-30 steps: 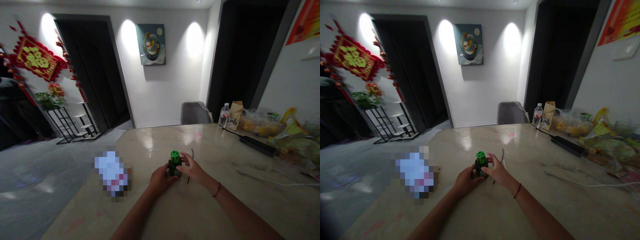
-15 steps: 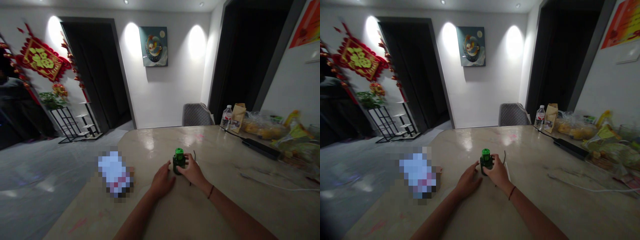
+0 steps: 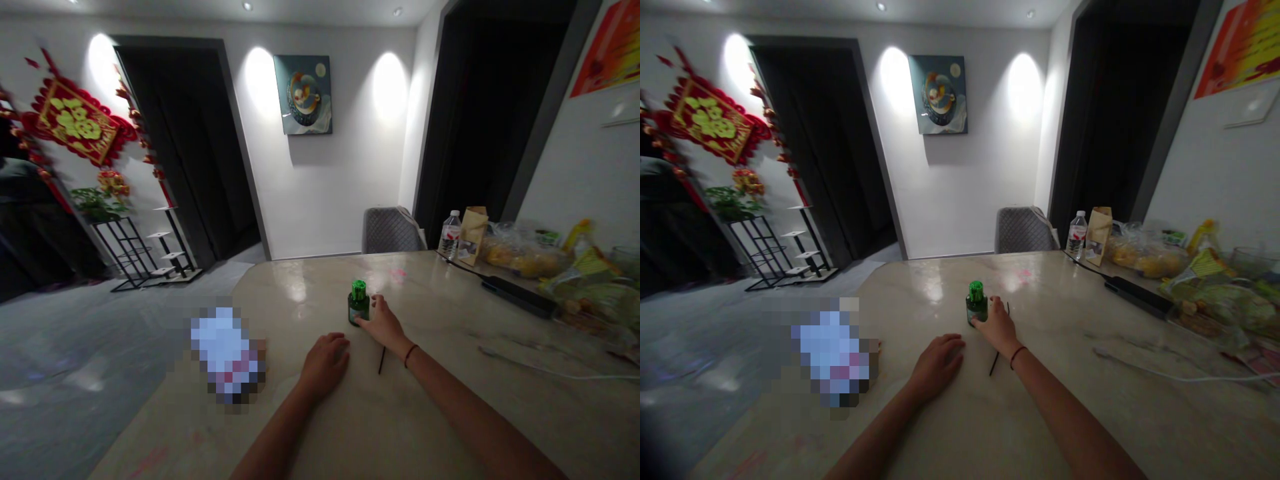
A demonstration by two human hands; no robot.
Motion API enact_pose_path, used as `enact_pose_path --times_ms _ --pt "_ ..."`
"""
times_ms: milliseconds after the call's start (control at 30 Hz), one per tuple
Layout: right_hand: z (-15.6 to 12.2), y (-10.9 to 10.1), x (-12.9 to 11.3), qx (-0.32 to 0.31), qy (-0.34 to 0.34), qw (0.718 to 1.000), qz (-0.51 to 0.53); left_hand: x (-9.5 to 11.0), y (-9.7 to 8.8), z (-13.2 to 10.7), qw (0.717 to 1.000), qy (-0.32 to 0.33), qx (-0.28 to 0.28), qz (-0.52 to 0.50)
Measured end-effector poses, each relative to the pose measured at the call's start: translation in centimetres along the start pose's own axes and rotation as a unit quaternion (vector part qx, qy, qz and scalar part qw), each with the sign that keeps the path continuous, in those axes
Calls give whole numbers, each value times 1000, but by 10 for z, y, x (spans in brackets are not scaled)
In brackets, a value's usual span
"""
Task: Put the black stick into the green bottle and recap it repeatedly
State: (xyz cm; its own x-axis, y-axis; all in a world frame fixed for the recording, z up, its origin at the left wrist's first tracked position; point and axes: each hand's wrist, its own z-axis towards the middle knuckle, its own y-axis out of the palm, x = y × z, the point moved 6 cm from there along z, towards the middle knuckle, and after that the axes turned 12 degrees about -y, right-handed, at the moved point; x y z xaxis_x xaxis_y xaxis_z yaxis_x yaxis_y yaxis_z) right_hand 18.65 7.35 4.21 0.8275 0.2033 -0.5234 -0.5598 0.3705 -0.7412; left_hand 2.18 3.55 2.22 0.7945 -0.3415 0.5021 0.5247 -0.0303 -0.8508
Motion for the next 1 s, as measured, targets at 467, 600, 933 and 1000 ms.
enact_pose_path --times_ms 467,600,933,1000 --pt "-45 -28 27 -157 15 968 -193 3 -1 -1 1000 -7 -3 13" --pt "-44 -27 23 -149 18 971 -185 5 -1 -1 1000 -5 -5 23" --pt "-39 -20 23 -151 17 973 -173 3 0 0 1000 -11 -5 15" --pt "-38 -17 24 -156 12 972 -173 3 -1 0 1000 -14 -5 14"
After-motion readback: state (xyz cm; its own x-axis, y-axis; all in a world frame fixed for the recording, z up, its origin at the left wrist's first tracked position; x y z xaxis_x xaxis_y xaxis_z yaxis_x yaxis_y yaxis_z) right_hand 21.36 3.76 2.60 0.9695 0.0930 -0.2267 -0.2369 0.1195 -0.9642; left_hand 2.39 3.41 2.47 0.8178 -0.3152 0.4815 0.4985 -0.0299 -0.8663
